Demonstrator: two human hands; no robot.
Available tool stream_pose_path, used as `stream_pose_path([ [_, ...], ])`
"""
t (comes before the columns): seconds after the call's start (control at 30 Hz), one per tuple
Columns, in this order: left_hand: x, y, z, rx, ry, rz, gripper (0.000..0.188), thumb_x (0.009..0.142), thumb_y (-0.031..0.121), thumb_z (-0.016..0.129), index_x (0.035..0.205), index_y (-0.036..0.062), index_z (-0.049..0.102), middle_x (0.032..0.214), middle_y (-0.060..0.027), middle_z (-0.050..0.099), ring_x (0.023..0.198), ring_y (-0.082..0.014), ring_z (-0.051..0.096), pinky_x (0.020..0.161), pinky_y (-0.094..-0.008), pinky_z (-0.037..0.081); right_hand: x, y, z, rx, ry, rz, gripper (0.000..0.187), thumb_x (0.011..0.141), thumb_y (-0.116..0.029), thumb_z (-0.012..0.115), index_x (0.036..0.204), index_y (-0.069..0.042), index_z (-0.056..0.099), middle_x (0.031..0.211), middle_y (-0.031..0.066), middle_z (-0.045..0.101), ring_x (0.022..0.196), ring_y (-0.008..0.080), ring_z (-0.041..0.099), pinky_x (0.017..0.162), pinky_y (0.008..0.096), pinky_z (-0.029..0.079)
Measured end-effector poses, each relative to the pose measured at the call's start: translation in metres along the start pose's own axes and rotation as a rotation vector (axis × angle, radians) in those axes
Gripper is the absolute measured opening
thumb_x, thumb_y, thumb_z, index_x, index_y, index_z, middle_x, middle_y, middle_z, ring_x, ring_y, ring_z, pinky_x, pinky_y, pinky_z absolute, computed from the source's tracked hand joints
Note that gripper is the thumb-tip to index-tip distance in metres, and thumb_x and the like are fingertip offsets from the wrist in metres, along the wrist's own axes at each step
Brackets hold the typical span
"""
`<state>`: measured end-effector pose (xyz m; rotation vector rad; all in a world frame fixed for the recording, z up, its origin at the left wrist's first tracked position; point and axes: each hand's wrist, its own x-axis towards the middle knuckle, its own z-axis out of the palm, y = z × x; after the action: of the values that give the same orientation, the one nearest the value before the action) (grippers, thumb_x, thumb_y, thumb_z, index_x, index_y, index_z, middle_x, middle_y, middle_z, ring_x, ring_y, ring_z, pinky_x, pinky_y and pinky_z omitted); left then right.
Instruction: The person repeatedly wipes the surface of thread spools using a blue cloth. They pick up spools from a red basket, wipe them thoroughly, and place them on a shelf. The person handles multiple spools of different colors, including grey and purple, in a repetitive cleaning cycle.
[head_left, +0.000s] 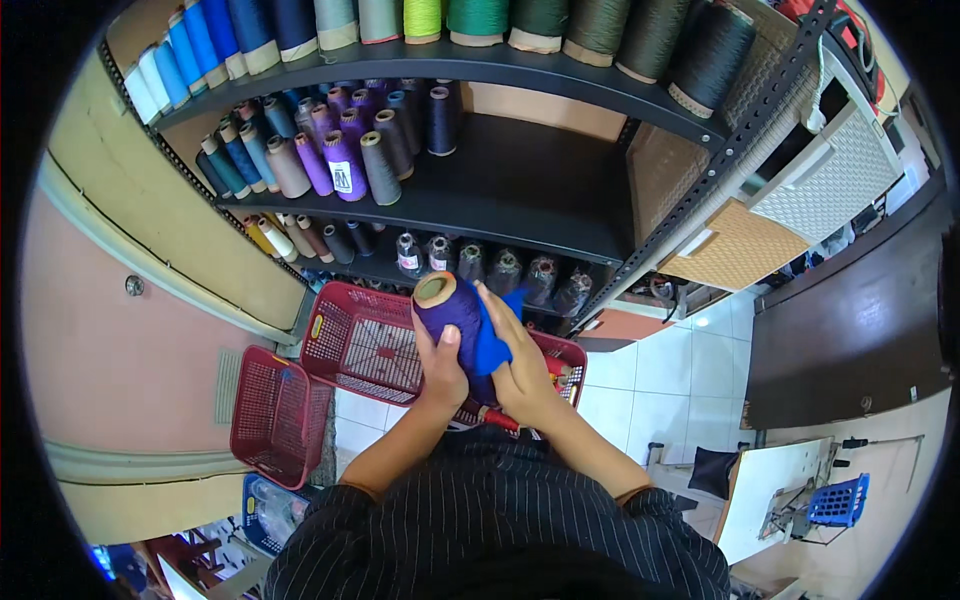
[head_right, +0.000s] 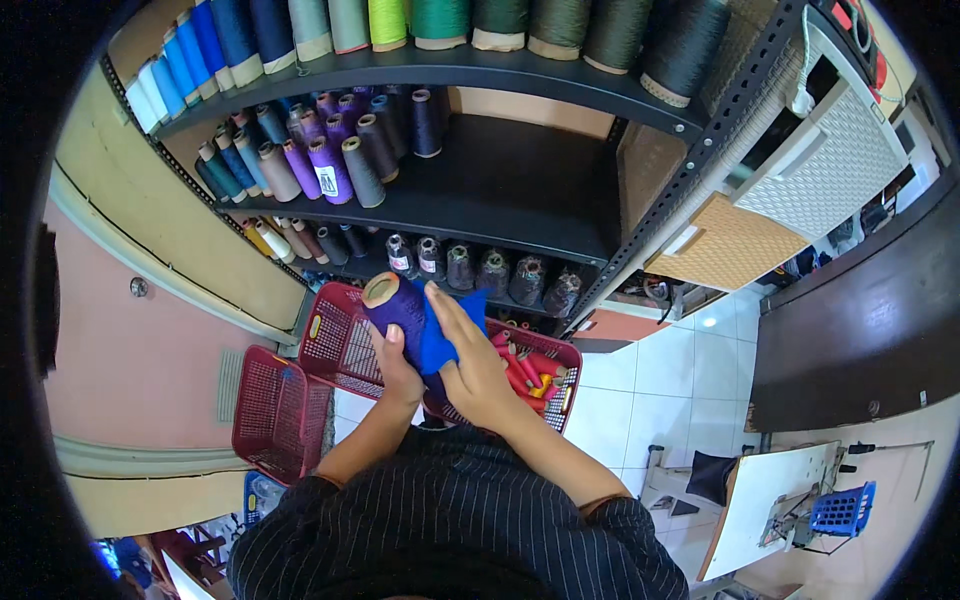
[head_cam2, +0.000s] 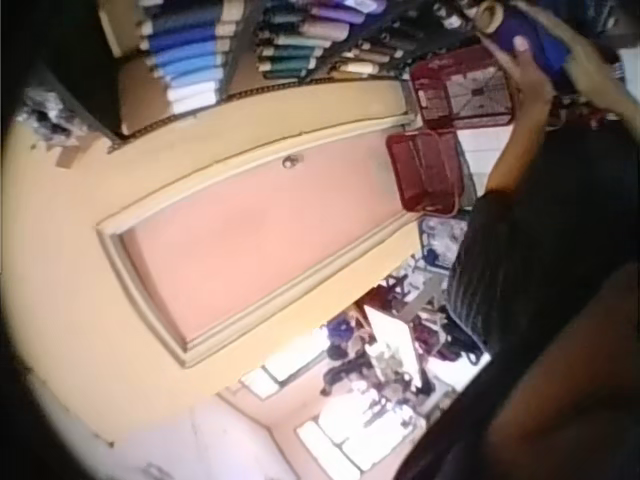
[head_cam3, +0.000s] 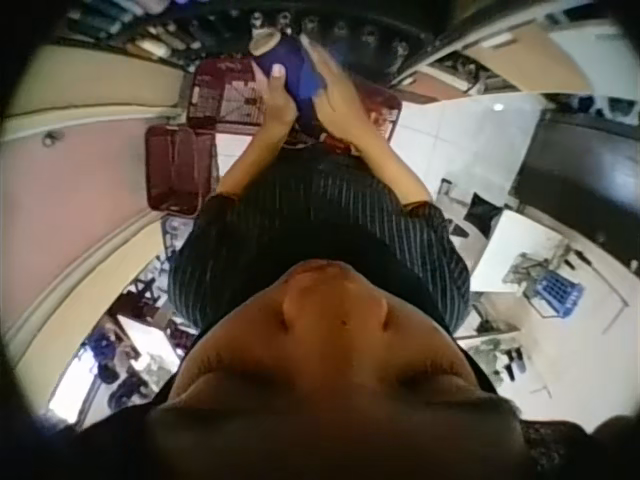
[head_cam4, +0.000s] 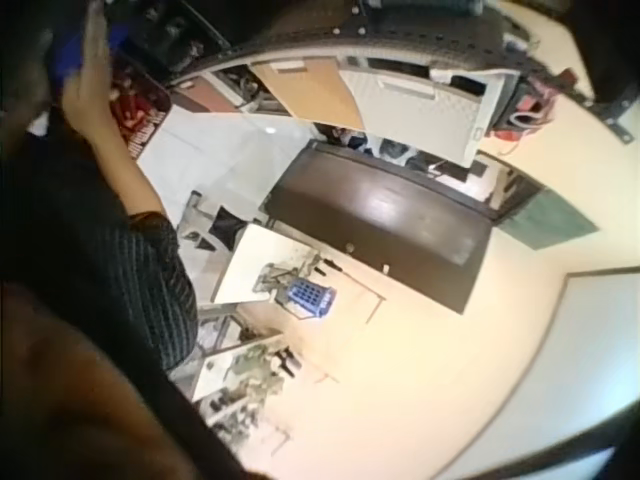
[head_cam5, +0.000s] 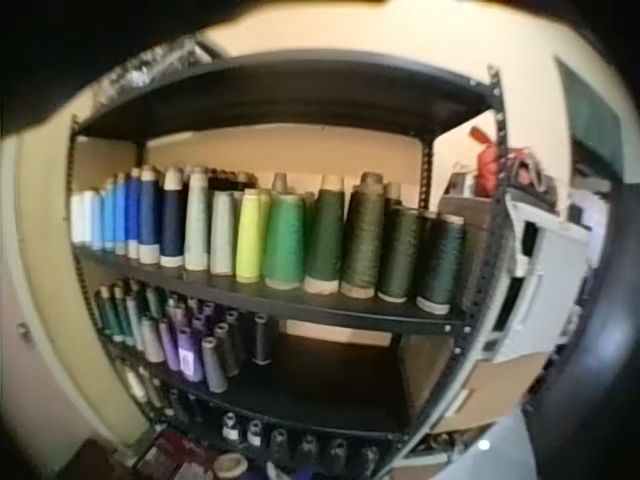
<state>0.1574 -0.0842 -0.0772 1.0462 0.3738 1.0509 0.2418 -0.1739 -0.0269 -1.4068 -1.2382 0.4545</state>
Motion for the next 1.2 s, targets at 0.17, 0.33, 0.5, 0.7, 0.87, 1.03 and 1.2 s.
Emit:
stream_pose_path([
  [0.17,0.018,-0.009,-0.029,0.088,0.058,-0.043,0.067,0.09,0.028,0.055,0.143,0.0004,0.024,0.132,-0.0131,0.044,0.117,-0.0202,0.046,0.102,-0.0341,0.036,-0.011,0.055,0.031,0.233,0.073,0.301,0.054,0.102,-0.036,0.032,0.138,0.005,0.039,0.135,0.0178,0.05,0.125,0.024,0.046,0.107,0.0348,0.032],
  [0.33,0.04,0.002,-0.045,-0.068,0.07,-0.057,0.066,0.09,0.029,0.055,0.142,0.0005,0.027,0.128,-0.0116,0.047,0.111,-0.0187,0.049,0.098,-0.0334,0.039,0.017,0.044,0.047,0.127,0.118,0.258,0.049,0.101,-0.029,0.029,0.132,0.005,0.046,0.122,0.0171,0.059,0.114,0.0233,0.054,0.101,0.0335,0.037],
  [0.5,0.055,0.009,-0.064,-0.098,0.04,-0.006,0.069,0.089,0.034,0.057,0.142,0.0016,0.027,0.125,-0.0112,0.048,0.11,-0.0191,0.051,0.096,-0.0334,0.041,0.035,0.032,0.07,0.114,0.171,0.185,0.046,0.099,-0.024,0.029,0.128,0.006,0.049,0.118,0.0183,0.06,0.111,0.0255,0.056,0.098,0.0338,0.04],
  [0.7,0.07,0.039,-0.083,-0.068,-0.074,0.009,0.068,0.087,0.04,0.057,0.138,0.0024,0.03,0.119,-0.0132,0.052,0.104,-0.0209,0.055,0.091,-0.0356,0.046,0.053,0.005,0.076,0.156,0.239,0.129,0.046,0.099,-0.024,0.032,0.13,0.005,0.049,0.128,0.0172,0.056,0.118,0.0242,0.053,0.102,0.0347,0.039],
  [0.87,0.066,0.045,-0.094,-0.012,-0.062,0.029,0.071,0.086,0.039,0.06,0.138,0.0003,0.031,0.125,-0.0119,0.048,0.11,-0.0204,0.051,0.096,-0.0346,0.042,0.062,-0.002,0.101,-0.042,0.129,-0.061,0.046,0.098,-0.023,0.038,0.133,0.004,0.047,0.133,0.0228,0.051,0.125,0.0333,0.049,0.106,0.0385,0.034],
  [1.03,0.068,0.05,-0.108,-0.079,-0.022,-0.05,0.075,0.086,0.042,0.06,0.139,-0.0018,0.029,0.13,-0.013,0.045,0.116,-0.021,0.047,0.101,-0.0355,0.037,0.062,0.015,0.112,0.085,0.208,0.069,0.047,0.097,-0.023,0.037,0.135,0.004,0.045,0.132,0.0224,0.053,0.122,0.0364,0.052,0.104,0.04,0.037],
  [1.2,0.07,0.054,-0.117,0.023,-0.026,0.119,0.078,0.084,0.045,0.062,0.137,-0.0022,0.031,0.128,-0.0125,0.046,0.114,-0.0211,0.047,0.099,-0.0356,0.037,0.08,-0.027,0.125,-0.028,0.104,-0.074,0.044,0.096,-0.018,0.038,0.134,0.001,0.047,0.132,0.0225,0.052,0.123,0.0359,0.051,0.105,0.0393,0.035],
])
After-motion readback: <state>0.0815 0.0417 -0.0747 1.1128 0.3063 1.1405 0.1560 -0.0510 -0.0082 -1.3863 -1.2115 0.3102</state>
